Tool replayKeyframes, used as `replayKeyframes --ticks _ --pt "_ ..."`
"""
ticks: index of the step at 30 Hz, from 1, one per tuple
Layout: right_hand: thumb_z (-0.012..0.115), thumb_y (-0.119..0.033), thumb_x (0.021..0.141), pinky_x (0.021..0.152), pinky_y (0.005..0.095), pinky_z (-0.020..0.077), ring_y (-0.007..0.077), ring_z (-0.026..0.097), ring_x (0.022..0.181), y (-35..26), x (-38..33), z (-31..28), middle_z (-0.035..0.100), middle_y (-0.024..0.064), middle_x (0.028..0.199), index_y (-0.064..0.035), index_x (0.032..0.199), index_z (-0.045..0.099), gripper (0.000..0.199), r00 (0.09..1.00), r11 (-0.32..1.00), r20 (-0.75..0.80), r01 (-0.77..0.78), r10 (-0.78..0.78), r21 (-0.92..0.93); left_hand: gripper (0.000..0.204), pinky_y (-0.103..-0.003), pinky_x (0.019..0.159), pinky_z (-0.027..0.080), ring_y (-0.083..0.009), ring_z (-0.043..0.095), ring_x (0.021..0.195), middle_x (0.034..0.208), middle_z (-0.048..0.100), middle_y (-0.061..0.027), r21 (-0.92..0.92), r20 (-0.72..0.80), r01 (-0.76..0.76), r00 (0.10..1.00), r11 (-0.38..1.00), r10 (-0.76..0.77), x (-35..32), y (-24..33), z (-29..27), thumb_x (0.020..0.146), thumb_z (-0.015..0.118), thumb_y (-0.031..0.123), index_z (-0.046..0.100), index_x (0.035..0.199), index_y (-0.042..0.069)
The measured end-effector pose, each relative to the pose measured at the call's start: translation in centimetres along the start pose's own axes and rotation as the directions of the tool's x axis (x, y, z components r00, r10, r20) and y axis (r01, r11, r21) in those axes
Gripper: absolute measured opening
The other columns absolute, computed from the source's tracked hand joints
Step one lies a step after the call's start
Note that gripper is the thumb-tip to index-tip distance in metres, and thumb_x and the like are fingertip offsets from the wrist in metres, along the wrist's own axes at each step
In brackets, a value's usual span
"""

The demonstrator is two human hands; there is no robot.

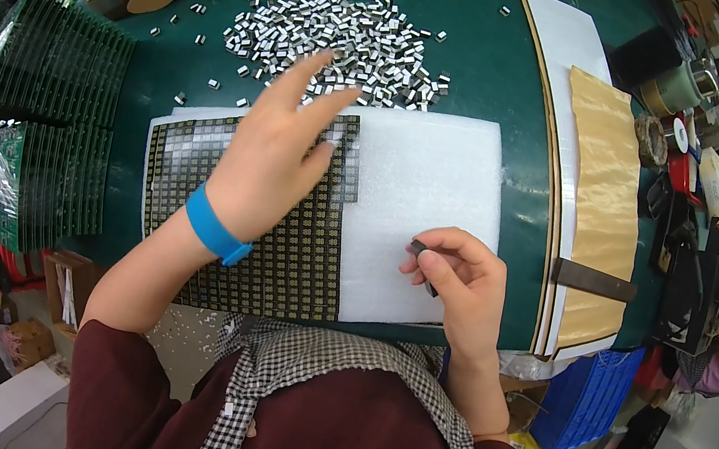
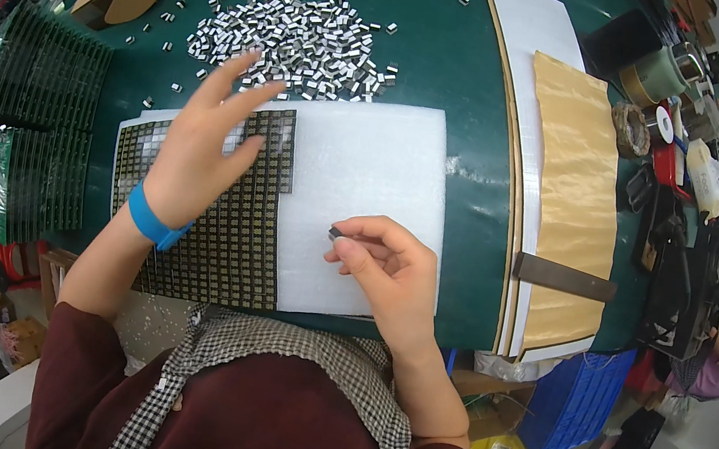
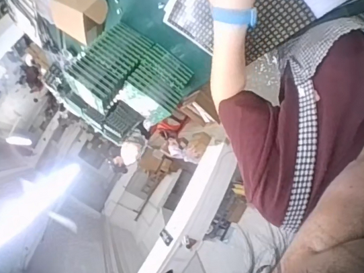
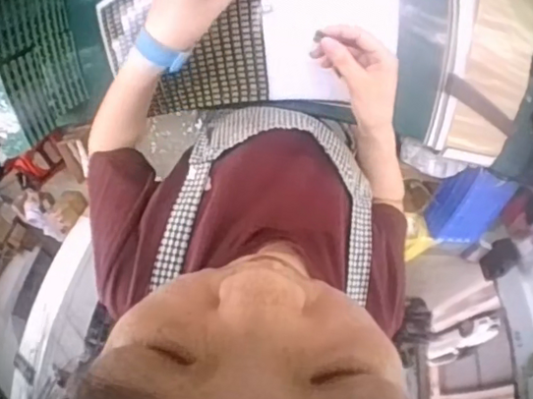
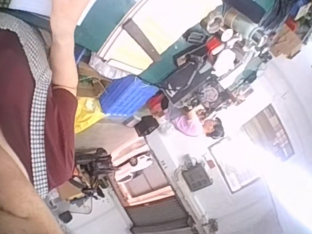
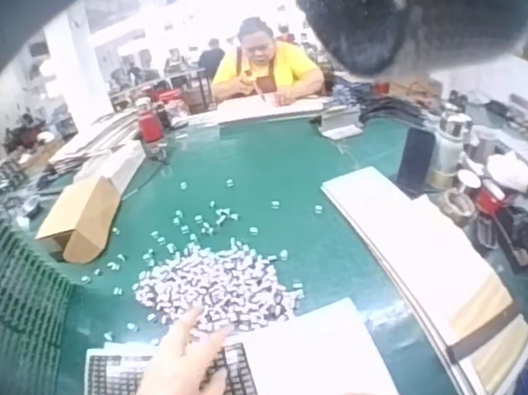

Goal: The person picks up small silver rectangular components from a pile on a green workbench and places them one by one into slots on a white foam sheet. The person handles the components with their fingers, carefully aligning them before placement. The task involves repetitive picking and placing of small electronic parts.

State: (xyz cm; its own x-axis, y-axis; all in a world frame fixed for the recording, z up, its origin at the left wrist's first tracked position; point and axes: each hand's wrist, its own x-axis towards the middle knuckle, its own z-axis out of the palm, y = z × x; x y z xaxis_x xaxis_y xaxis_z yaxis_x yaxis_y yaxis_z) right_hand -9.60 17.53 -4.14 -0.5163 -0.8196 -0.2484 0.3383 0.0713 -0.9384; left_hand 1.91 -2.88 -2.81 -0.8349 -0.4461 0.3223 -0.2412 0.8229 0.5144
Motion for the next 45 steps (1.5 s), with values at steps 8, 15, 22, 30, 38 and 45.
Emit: replayKeyframes --ticks 8,15,22,30,38,45 --pt "0.064 -0.006 0.087 0.074 0.0252 0.0491 0.0146 0.063 0.083 0.6 0.3 0.3 0.066 0.0096 0.092 0.0053 0.107 0.062 0.023 0.998 0.999 -0.058 -0.017 0.020 0.049 0.030 -0.026 0.062 0.052 -0.0271 0.060 0.082 0.095 0.061 -0.0210 0.650 0.352 -0.391 0.915 0.651 0.198 -4.1 4.4 4.4 0.070 0.057 0.005 0.062 0.098 -0.005" --pt "0.065 -0.005 0.085 0.079 0.0255 0.0488 0.0140 0.062 0.081 0.5 0.2 -0.6 0.065 0.0078 0.087 0.0046 0.104 0.062 0.022 0.990 0.933 0.013 -0.138 0.142 0.333 0.028 -0.025 0.063 0.053 -0.0255 0.066 0.076 0.087 0.066 -0.0203 0.324 0.263 -0.231 0.954 0.918 0.147 -2.7 3.9 2.1 0.074 0.060 0.002 0.063 0.101 -0.006" --pt "0.071 0.002 0.075 0.071 0.0263 0.0516 0.0165 0.062 0.078 -0.5 -0.7 1.2 0.062 0.0081 0.090 0.0006 0.096 0.066 0.022 0.876 0.745 -0.005 0.408 -0.483 -0.529 0.014 -0.027 0.072 0.056 -0.0187 0.068 0.079 0.088 0.069 -0.0148 -0.664 0.726 0.744 0.665 0.075 -0.174 -1.8 2.3 0.3 0.083 0.065 0.000 0.065 0.096 -0.004" --pt "0.074 0.003 0.069 0.062 0.0268 0.0509 0.0187 0.062 0.075 -0.4 -0.7 1.6 0.062 0.0095 0.086 -0.0004 0.091 0.066 0.023 0.820 0.593 0.083 0.475 -0.566 -0.650 0.013 -0.028 0.077 0.055 -0.0191 0.068 0.083 0.089 0.069 -0.0138 -0.649 0.759 0.755 0.635 -0.094 -0.141 -2.3 2.5 0.7 0.084 0.065 0.000 0.065 0.096 -0.005" --pt "0.074 0.003 0.070 0.061 0.0275 0.0504 0.0192 0.062 0.073 -0.2 -0.6 1.5 0.062 0.0089 0.085 -0.0006 0.091 0.066 0.023 0.812 0.590 0.106 0.500 -0.574 -0.634 0.010 -0.029 0.078 0.056 -0.0196 0.068 0.084 0.089 0.068 -0.0134 -0.652 0.755 0.755 0.639 -0.066 -0.146 -2.4 2.6 0.8 0.084 0.065 0.000 0.065 0.093 -0.005" --pt "0.075 0.001 0.068 0.058 0.0287 0.0499 0.0208 0.061 0.069 0.3 -0.7 1.9 0.062 0.0091 0.083 -0.0011 0.089 0.065 0.023 0.777 0.446 0.135 0.485 -0.615 -0.752 0.016 -0.025 0.077 0.055 -0.0145 0.067 0.082 0.086 0.068 -0.0116 -0.673 0.618 0.648 0.757 0.357 -0.211 -2.2 4.3 0.0 0.080 0.067 0.000 0.066 0.094 -0.007"
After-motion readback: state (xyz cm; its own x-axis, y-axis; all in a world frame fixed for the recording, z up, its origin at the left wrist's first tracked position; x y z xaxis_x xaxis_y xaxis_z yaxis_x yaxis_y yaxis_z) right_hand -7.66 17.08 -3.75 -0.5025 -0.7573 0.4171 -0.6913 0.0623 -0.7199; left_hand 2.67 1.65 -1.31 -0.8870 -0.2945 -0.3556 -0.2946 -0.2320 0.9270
